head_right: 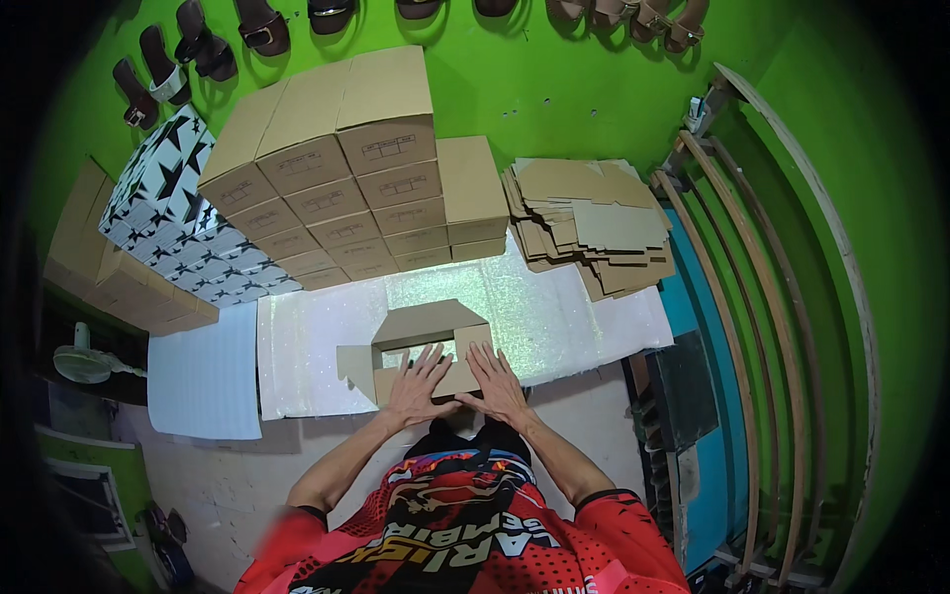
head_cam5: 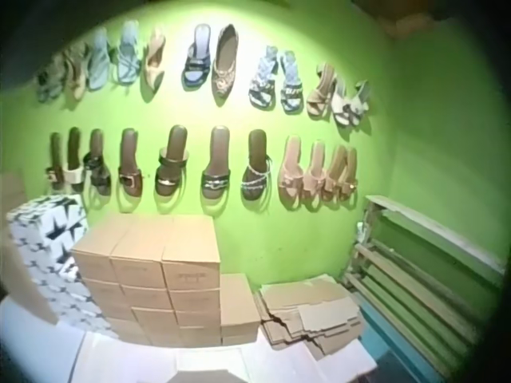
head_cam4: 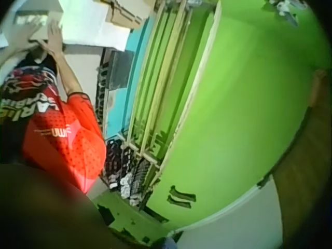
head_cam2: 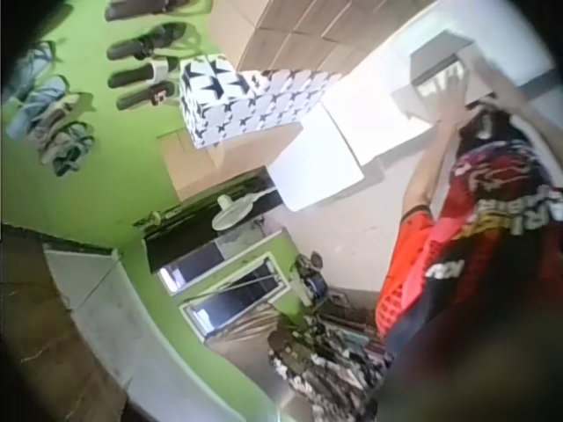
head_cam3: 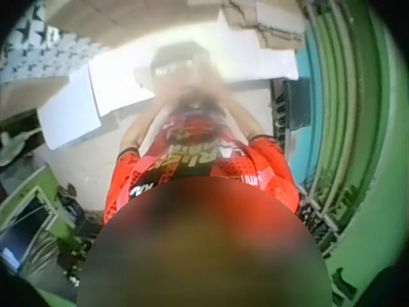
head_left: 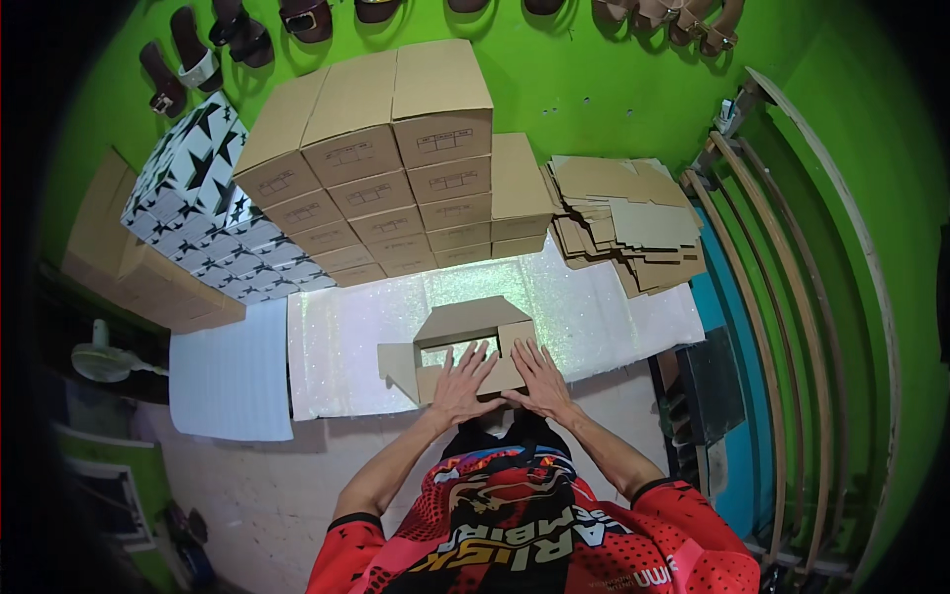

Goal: Assembling and folding cardboard shoe boxes.

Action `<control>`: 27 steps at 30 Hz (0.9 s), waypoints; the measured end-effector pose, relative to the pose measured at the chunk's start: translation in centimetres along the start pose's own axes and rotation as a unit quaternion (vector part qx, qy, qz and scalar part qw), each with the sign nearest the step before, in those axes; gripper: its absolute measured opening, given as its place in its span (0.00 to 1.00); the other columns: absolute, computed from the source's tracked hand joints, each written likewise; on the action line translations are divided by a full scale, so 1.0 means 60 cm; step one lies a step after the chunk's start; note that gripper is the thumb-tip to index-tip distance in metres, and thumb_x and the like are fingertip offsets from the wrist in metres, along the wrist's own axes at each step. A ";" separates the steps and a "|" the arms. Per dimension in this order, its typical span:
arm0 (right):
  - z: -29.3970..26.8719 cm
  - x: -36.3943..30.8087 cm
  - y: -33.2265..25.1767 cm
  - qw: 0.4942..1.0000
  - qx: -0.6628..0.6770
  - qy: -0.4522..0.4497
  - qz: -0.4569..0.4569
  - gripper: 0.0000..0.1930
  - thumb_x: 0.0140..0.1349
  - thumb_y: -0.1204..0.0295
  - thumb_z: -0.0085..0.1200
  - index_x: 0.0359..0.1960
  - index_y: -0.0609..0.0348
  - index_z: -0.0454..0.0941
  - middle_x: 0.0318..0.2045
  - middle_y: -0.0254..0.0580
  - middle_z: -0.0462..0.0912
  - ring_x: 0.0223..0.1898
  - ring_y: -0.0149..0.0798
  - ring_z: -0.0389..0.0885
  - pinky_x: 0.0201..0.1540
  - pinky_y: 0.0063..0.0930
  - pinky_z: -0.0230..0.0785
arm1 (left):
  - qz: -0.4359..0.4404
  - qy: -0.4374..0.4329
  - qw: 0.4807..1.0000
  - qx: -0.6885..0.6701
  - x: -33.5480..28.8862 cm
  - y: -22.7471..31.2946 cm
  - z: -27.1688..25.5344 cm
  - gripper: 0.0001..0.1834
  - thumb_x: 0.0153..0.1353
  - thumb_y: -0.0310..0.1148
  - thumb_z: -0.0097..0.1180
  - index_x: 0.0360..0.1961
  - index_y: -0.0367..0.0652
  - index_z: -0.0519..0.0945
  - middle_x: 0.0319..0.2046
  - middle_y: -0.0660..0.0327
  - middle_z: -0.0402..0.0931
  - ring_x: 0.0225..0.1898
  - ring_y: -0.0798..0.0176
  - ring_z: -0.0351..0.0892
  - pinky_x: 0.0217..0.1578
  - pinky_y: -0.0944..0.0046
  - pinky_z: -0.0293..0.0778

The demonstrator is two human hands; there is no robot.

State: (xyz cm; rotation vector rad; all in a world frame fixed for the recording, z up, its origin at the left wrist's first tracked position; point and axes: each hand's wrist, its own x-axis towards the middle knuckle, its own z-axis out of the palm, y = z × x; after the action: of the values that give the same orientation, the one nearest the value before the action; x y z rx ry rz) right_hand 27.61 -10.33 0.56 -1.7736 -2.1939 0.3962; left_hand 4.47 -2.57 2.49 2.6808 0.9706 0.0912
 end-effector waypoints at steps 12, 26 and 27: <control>-0.006 0.051 -0.003 0.991 0.052 0.038 0.119 0.50 0.74 0.40 0.47 0.80 0.73 0.47 0.81 0.67 0.47 0.82 0.63 0.44 0.82 0.56 0.39 | 0.031 -0.023 0.999 0.037 0.027 0.009 0.029 0.46 0.69 0.67 0.49 0.82 0.64 0.56 0.83 0.62 0.51 0.83 0.51 0.48 0.77 0.26 0.40; -0.004 0.061 -0.007 0.985 0.099 0.069 0.127 0.50 0.74 0.44 0.51 0.80 0.74 0.46 0.82 0.67 0.45 0.82 0.63 0.45 0.82 0.53 0.40 | 0.034 -0.034 0.999 0.011 0.027 0.001 0.036 0.46 0.70 0.65 0.49 0.83 0.61 0.53 0.83 0.59 0.50 0.82 0.52 0.49 0.77 0.24 0.37; -0.003 0.068 -0.009 0.985 0.091 0.075 0.128 0.50 0.74 0.44 0.51 0.80 0.74 0.47 0.81 0.67 0.46 0.82 0.63 0.45 0.82 0.53 0.41 | 0.035 -0.031 0.999 0.019 0.025 -0.003 0.042 0.46 0.70 0.65 0.50 0.83 0.60 0.53 0.83 0.59 0.50 0.82 0.52 0.49 0.77 0.24 0.37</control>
State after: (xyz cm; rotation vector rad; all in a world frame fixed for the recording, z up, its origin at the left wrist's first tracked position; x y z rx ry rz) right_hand 26.38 -6.47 1.14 -1.9198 -1.7749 0.4857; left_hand 5.93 -2.11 -0.05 2.7342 0.8691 0.0038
